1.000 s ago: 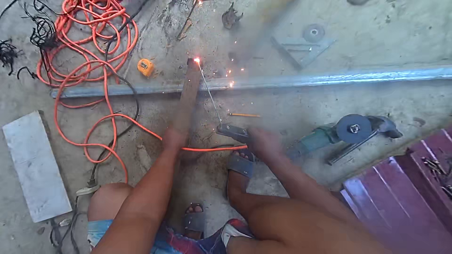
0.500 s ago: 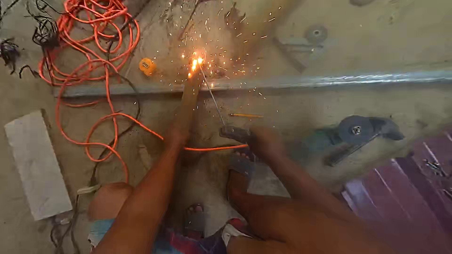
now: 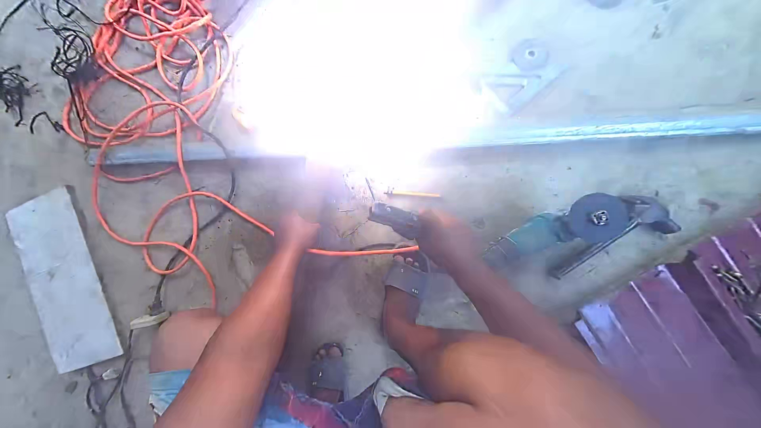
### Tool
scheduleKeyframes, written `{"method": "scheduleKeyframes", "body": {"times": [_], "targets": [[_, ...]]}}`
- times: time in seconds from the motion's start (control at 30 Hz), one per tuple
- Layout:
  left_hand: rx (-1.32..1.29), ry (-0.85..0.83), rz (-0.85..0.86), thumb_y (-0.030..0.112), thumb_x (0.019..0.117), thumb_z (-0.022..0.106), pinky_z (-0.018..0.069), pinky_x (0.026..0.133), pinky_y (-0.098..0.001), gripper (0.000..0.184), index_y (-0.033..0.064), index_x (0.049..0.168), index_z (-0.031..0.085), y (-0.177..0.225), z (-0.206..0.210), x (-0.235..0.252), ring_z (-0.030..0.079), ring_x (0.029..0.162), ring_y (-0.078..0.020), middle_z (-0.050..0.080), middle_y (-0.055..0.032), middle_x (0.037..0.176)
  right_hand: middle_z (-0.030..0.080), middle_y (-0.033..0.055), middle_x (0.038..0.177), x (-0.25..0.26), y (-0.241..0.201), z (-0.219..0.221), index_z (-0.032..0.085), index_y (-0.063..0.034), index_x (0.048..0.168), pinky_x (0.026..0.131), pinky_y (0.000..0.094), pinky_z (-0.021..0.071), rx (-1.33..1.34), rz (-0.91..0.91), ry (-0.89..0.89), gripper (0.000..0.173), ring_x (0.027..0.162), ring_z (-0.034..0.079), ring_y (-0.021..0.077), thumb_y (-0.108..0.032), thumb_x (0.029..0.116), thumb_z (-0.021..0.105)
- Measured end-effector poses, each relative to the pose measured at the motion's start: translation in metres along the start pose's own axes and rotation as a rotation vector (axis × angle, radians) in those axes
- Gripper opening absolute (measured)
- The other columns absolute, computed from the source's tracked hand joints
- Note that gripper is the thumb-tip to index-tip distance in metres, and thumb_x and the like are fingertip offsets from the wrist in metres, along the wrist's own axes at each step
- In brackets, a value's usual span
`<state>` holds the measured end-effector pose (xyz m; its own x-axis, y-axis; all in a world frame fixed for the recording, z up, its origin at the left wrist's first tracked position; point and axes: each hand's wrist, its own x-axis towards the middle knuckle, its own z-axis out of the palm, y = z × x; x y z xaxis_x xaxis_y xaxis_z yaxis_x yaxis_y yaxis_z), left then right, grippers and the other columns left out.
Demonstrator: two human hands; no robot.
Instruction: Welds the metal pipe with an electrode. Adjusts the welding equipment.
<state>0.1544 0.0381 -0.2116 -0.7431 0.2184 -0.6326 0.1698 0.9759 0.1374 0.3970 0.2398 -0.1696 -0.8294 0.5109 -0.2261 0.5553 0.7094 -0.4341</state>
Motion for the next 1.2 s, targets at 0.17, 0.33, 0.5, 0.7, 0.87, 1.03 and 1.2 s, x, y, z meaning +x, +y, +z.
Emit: {"method": "scheduleKeyframes", "body": {"times": [0.17, 0.33, 0.5, 0.7, 0.87, 1.03, 1.2], "targets": [[-0.025, -0.022, 0.007, 0.047, 0.0844, 0.082, 0.0528, 0.092, -0.0689, 0.076, 0.0016, 0.139, 0.054, -0.004, 0.002, 0.003, 0.068, 0.11, -0.0449, 0.069, -0.0258, 0.117, 0.071, 0.0236, 0.103, -0.003, 0.005, 0.002, 0.07, -0.0013, 0.113, 0.077, 0.0645, 0.0563, 0.015, -0.004, 0.031, 0.025, 0.095, 0.071, 0.0445, -0.013, 0.0903, 0.073], [-0.009, -0.024, 0.029, 0.048, 0.0848, 0.081, 0.0524, 0.093, -0.0686, 0.077, 0.0028, 0.14, 0.054, -0.006, 0.003, 0.005, 0.067, 0.111, -0.0446, 0.069, -0.0255, 0.119, 0.071, 0.0226, 0.101, -0.004, 0.011, -0.001, 0.069, -0.0024, 0.113, 0.074, 0.0657, 0.0561, 0.055, 0.047, 0.051, 0.026, 0.091, 0.071, 0.0445, -0.016, 0.0906, 0.074], [0.016, -0.008, -0.006, 0.05, 0.0839, 0.08, 0.0528, 0.088, -0.0702, 0.073, 0.0048, 0.136, 0.056, -0.005, 0.004, 0.004, 0.069, 0.107, -0.0451, 0.071, -0.0247, 0.113, 0.07, 0.022, 0.095, -0.003, 0.002, -0.006, 0.067, -0.0023, 0.108, 0.069, 0.0649, 0.0555, 0.007, 0.067, -0.008, 0.022, 0.086, 0.071, 0.0448, -0.014, 0.0906, 0.073], [0.022, -0.001, -0.01, 0.049, 0.0828, 0.081, 0.0536, 0.087, -0.0694, 0.071, 0.0063, 0.135, 0.057, -0.004, 0.005, 0.006, 0.069, 0.106, -0.0437, 0.071, -0.0238, 0.113, 0.069, 0.0212, 0.093, 0.001, 0.007, -0.001, 0.066, -0.0019, 0.106, 0.068, 0.0634, 0.0558, 0.003, 0.023, 0.005, 0.021, 0.084, 0.071, 0.0434, -0.013, 0.0897, 0.073], [-0.014, -0.003, -0.009, 0.046, 0.0837, 0.082, 0.0535, 0.086, -0.0696, 0.071, 0.0041, 0.134, 0.055, -0.003, 0.003, 0.004, 0.069, 0.104, -0.0446, 0.071, -0.0244, 0.11, 0.07, 0.0202, 0.09, 0.003, 0.007, 0.002, 0.067, -0.0022, 0.104, 0.065, 0.0631, 0.0556, 0.006, 0.011, 0.028, 0.02, 0.081, 0.071, 0.0426, -0.013, 0.0884, 0.075], [0.007, -0.001, -0.026, 0.046, 0.083, 0.082, 0.054, 0.086, -0.0683, 0.068, 0.0041, 0.131, 0.057, -0.001, 0.001, 0.004, 0.07, 0.104, -0.043, 0.072, -0.0225, 0.109, 0.069, 0.0203, 0.09, 0.002, 0.007, 0.002, 0.066, -0.0016, 0.103, 0.066, 0.062, 0.0556, -0.009, -0.002, 0.026, 0.019, 0.082, 0.071, 0.0423, -0.012, 0.0887, 0.074], [0.014, -0.007, -0.03, 0.046, 0.0835, 0.081, 0.0544, 0.086, -0.0672, 0.068, 0.0057, 0.132, 0.057, 0.0, 0.002, 0.006, 0.07, 0.105, -0.0421, 0.072, -0.0216, 0.109, 0.069, 0.0194, 0.089, 0.0, 0.01, 0.006, 0.065, -0.0019, 0.101, 0.064, 0.0608, 0.0556, -0.01, -0.018, 0.042, 0.018, 0.08, 0.071, 0.0414, -0.013, 0.0886, 0.073]]}}
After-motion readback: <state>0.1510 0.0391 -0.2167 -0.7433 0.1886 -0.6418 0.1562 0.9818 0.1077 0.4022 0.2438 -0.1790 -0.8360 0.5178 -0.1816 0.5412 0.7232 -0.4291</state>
